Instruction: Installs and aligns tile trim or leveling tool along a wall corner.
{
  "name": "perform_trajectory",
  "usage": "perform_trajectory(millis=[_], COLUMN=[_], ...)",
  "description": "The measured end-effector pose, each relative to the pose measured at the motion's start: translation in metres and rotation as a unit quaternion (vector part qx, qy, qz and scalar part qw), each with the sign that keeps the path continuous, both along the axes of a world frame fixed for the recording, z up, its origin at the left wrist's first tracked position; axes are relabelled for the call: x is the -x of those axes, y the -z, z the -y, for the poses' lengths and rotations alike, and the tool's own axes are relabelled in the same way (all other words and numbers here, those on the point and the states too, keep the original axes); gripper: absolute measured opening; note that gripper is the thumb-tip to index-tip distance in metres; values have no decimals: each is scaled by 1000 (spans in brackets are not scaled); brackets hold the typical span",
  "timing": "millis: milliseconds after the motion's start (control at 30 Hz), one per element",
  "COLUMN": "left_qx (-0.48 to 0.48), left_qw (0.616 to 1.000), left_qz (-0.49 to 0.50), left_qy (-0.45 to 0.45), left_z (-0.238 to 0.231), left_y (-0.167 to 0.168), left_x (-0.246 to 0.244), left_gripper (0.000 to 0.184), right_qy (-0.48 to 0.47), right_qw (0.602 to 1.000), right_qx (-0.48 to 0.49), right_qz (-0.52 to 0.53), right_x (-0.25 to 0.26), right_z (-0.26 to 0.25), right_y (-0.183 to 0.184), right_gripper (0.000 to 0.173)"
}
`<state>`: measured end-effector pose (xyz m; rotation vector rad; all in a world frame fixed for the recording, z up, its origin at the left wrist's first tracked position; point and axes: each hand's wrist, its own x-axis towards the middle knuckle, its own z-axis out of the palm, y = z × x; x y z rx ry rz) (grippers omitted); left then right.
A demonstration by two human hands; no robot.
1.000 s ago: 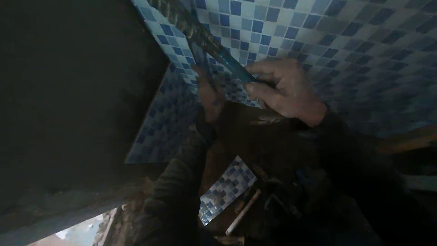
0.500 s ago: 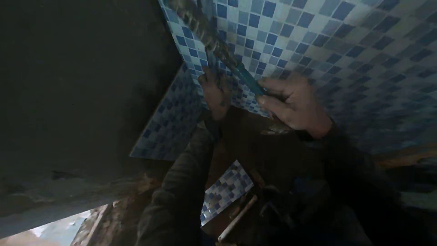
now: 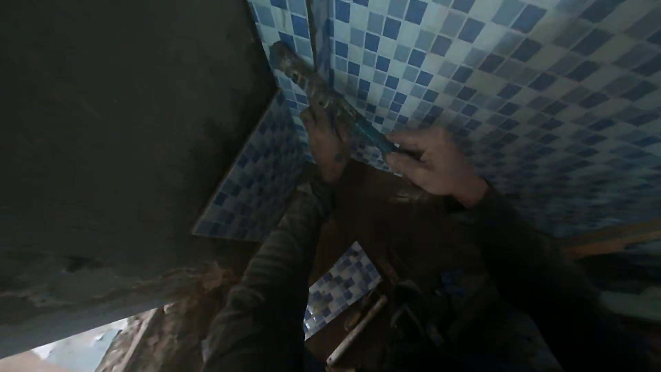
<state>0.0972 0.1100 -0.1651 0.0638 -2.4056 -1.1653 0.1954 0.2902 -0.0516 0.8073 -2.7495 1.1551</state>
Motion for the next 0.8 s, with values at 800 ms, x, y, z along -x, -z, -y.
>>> perform_trajectory(millis=[800], left_qx=[27], left_qw=[998], left_qz=[57], left_qy=[-12], left_z=[-4], left_y=[-13], left_x=[-1], left_gripper=[74], right_qy=[4], right_qw=[999], right_qx=[-26], right_qz=[20], right_x=[-14], right_z=[-24], right_y=[-1], right_gripper=[34])
